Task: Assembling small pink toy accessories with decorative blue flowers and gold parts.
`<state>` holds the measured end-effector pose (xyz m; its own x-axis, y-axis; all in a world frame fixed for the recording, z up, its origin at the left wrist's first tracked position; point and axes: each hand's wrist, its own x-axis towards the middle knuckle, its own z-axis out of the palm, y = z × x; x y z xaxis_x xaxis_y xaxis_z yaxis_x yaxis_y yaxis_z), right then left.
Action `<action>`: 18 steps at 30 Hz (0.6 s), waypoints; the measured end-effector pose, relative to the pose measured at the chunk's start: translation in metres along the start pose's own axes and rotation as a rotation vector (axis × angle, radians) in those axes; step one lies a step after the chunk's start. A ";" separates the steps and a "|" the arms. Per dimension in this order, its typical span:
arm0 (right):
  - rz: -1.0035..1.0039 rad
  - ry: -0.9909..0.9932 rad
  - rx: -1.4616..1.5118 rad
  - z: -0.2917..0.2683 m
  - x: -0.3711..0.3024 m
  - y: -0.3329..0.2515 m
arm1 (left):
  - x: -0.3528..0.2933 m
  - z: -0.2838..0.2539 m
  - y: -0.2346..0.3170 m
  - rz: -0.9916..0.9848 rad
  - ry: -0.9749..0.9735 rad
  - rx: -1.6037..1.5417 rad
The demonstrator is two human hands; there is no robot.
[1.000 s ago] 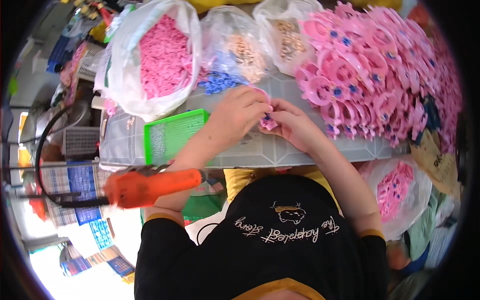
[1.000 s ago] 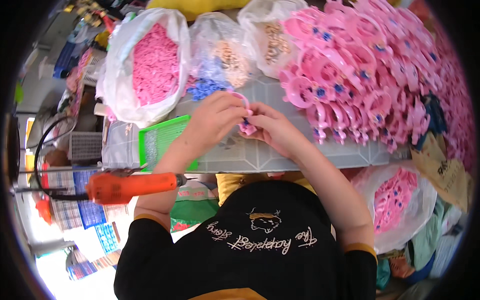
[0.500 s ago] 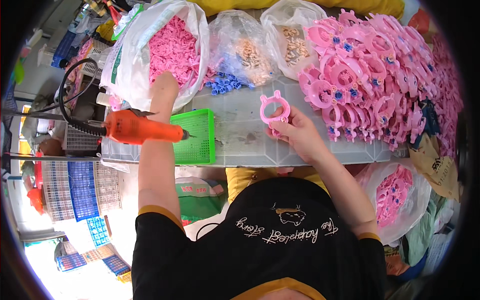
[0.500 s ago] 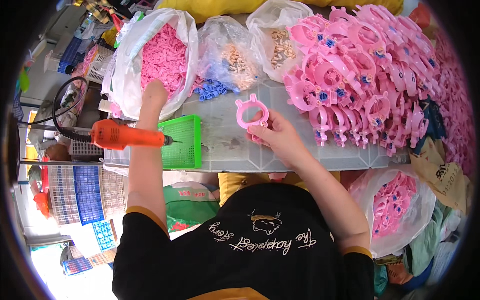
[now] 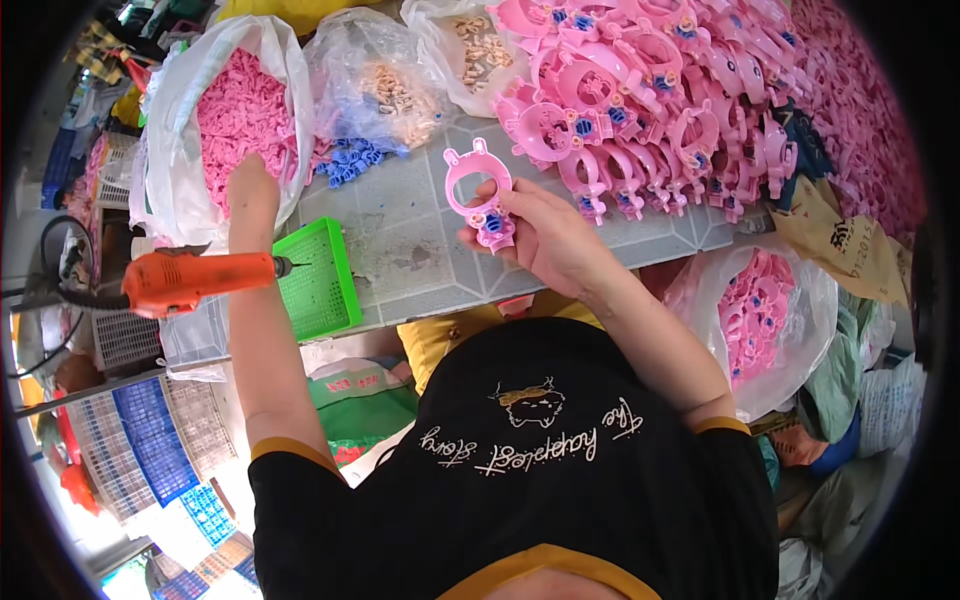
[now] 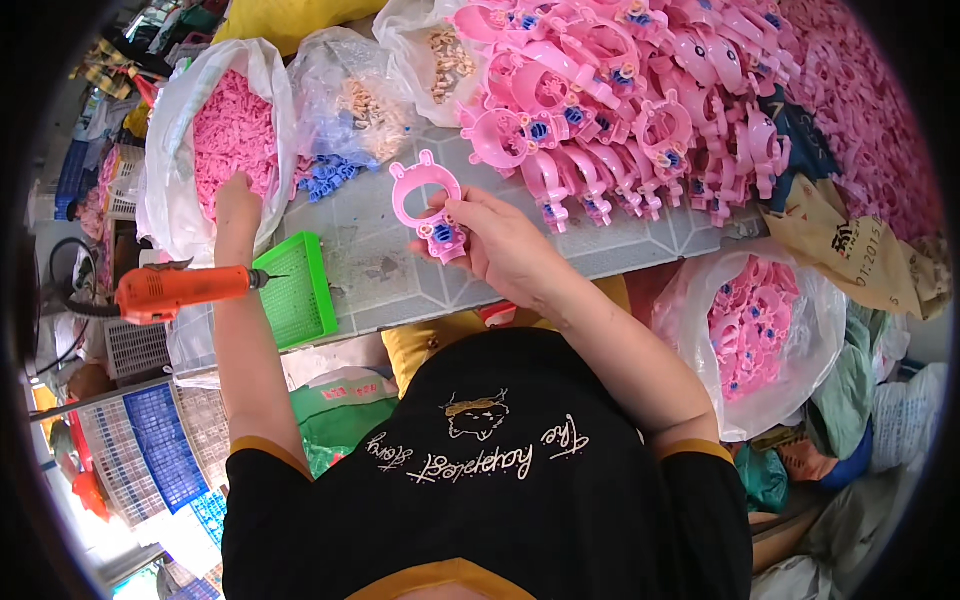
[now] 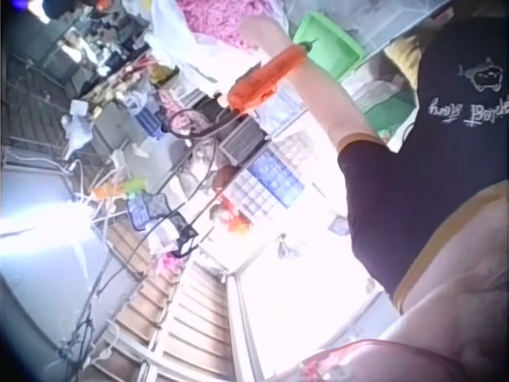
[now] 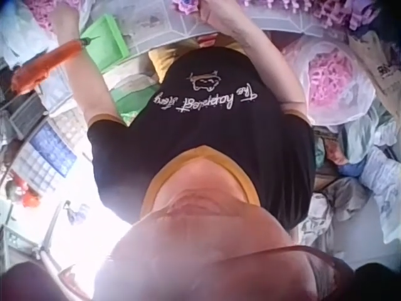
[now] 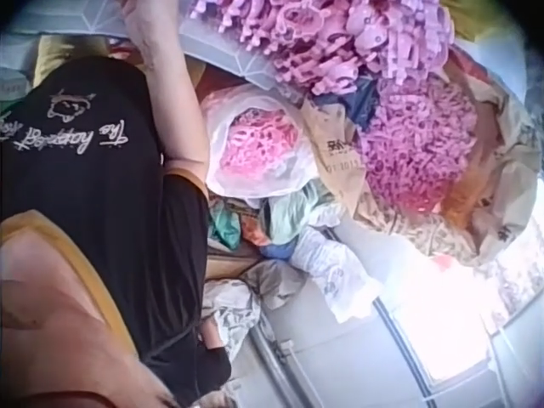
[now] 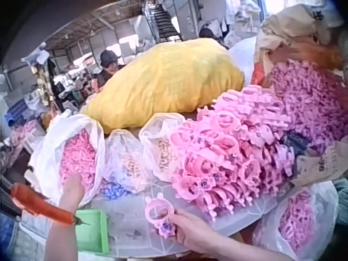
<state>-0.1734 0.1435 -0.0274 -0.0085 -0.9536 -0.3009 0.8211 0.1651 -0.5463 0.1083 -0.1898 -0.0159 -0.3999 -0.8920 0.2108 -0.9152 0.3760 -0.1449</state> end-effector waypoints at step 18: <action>-0.290 0.006 -0.542 -0.011 -0.017 0.006 | -0.058 -0.089 0.096 -0.035 -0.068 -1.308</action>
<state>-0.1750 0.1640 -0.0343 -0.1928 -0.9777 -0.0838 0.3778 0.0048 -0.9259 0.0393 -0.0794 0.0443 -0.4071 -0.9024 0.1413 -0.3110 0.2824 0.9075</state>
